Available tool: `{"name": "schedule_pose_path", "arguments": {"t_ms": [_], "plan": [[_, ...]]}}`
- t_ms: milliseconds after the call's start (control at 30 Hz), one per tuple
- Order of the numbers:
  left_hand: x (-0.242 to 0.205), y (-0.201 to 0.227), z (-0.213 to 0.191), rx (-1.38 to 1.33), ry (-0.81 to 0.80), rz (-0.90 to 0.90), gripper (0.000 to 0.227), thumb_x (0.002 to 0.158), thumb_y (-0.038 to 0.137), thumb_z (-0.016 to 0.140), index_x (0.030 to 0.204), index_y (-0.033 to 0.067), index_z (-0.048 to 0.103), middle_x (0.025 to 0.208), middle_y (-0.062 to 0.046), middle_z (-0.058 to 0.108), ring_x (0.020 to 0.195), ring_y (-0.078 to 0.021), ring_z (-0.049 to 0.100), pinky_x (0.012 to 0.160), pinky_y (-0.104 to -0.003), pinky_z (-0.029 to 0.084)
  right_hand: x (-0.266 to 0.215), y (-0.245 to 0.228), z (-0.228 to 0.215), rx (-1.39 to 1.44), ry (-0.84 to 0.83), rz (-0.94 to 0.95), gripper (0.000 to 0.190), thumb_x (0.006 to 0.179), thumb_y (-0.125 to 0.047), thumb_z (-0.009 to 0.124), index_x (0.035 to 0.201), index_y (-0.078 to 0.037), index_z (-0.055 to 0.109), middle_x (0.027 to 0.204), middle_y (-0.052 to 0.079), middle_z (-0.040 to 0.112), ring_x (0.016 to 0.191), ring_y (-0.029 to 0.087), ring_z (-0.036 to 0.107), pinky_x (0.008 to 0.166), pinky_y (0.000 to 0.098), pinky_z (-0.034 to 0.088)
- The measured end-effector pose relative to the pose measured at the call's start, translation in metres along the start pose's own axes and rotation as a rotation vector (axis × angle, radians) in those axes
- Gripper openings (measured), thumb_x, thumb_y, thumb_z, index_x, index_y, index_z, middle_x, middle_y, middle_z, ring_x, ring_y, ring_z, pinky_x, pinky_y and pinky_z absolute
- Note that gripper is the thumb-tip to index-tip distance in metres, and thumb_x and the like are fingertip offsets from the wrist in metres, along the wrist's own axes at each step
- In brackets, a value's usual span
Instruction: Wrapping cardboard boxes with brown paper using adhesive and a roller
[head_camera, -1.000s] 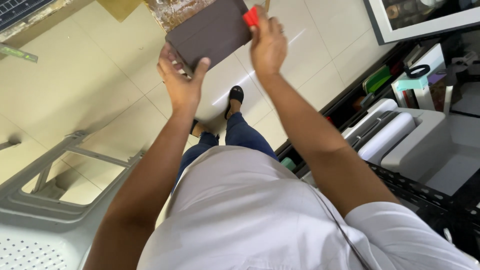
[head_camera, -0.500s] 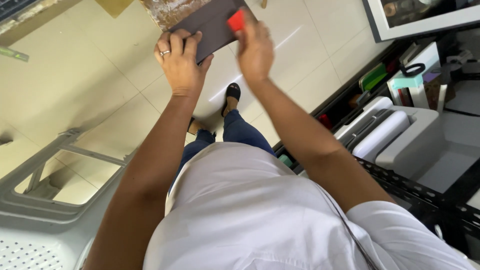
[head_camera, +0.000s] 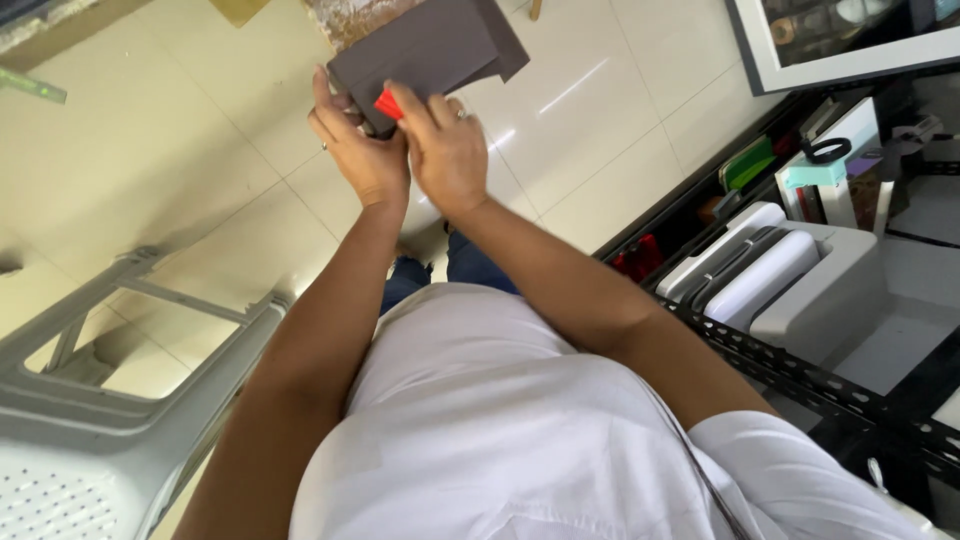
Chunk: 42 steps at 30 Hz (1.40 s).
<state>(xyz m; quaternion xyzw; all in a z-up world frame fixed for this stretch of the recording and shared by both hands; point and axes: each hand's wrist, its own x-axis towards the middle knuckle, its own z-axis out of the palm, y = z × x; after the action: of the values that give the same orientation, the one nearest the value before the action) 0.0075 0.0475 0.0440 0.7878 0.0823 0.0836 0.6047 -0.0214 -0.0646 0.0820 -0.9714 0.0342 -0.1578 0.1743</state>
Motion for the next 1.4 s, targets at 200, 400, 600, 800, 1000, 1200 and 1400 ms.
{"name": "schedule_pose_path", "arguments": {"t_ms": [200, 400, 600, 800, 1000, 1200, 1400], "plan": [[0.0, -0.001, 0.003, -0.146, -0.024, -0.12, 0.123, 0.07, -0.002, 0.103, 0.161, 0.0164, 0.021, 0.118, -0.005, 0.055, 0.097, -0.0176, 0.06, 0.084, -0.031, 0.067, 0.029, 0.082, 0.011, -0.081, 0.162, 0.255, 0.045, 0.103, -0.015, 0.066, 0.143, -0.028, 0.051, 0.102, 0.001, 0.068, 0.077, 0.016, 0.064, 0.052, 0.0241, 0.057], [0.002, -0.013, 0.015, -0.064, 0.026, -0.087, 0.076, 0.096, 0.004, 0.069, 0.159, 0.0179, 0.03, 0.112, 0.0, 0.052, 0.089, -0.0075, 0.054, 0.074, -0.022, 0.054, 0.004, -0.009, 0.005, -0.038, 0.053, -0.033, 0.033, 0.107, -0.026, 0.049, 0.139, -0.027, 0.058, 0.093, 0.001, 0.056, 0.084, 0.025, 0.061, 0.068, 0.0422, 0.047], [0.001, -0.001, 0.005, -0.107, -0.05, -0.115, 0.111, 0.074, 0.002, 0.098, 0.158, 0.0201, 0.028, 0.117, -0.003, 0.049, 0.095, -0.0145, 0.06, 0.079, -0.029, 0.066, 0.022, 0.061, 0.006, -0.075, 0.179, 0.18, 0.039, 0.113, -0.047, 0.033, 0.143, -0.028, 0.048, 0.102, 0.005, 0.06, 0.081, 0.03, 0.061, 0.063, 0.0439, 0.053], [0.001, -0.019, 0.009, -0.081, -0.021, -0.035, 0.087, 0.08, 0.0, 0.078, 0.154, 0.0164, 0.037, 0.113, -0.002, 0.053, 0.089, -0.0122, 0.06, 0.077, -0.027, 0.059, 0.007, 0.012, 0.009, 0.017, -0.02, -0.08, 0.038, 0.107, -0.02, 0.057, 0.143, -0.028, 0.053, 0.092, 0.001, 0.057, 0.08, 0.024, 0.057, 0.065, 0.04, 0.043], [-0.002, -0.001, 0.001, -0.099, -0.06, -0.156, 0.109, 0.072, 0.003, 0.099, 0.156, 0.0221, 0.032, 0.116, 0.0, 0.049, 0.093, -0.0118, 0.056, 0.082, -0.025, 0.065, 0.018, 0.056, 0.002, -0.086, 0.148, 0.252, 0.037, 0.104, -0.022, 0.062, 0.139, -0.032, 0.053, 0.105, 0.004, 0.066, 0.077, 0.028, 0.066, 0.056, 0.0428, 0.057], [0.002, -0.009, 0.004, -0.071, -0.031, -0.077, 0.096, 0.07, -0.007, 0.077, 0.154, 0.0183, 0.039, 0.109, 0.0, 0.05, 0.085, -0.0131, 0.054, 0.079, -0.027, 0.059, 0.023, 0.028, 0.013, -0.016, -0.01, -0.169, 0.041, 0.104, -0.018, 0.06, 0.144, -0.024, 0.053, 0.091, 0.001, 0.055, 0.079, 0.026, 0.057, 0.063, 0.0428, 0.041], [0.004, 0.013, 0.001, -0.058, -0.092, -0.108, 0.107, 0.074, 0.005, 0.1, 0.156, 0.0191, 0.032, 0.114, -0.002, 0.047, 0.094, -0.0139, 0.057, 0.082, -0.028, 0.067, 0.053, 0.06, 0.028, -0.277, 0.144, 0.187, 0.036, 0.094, -0.017, 0.066, 0.13, -0.016, 0.06, 0.133, 0.019, 0.062, 0.104, 0.041, 0.069, 0.078, 0.0538, 0.057]]}}
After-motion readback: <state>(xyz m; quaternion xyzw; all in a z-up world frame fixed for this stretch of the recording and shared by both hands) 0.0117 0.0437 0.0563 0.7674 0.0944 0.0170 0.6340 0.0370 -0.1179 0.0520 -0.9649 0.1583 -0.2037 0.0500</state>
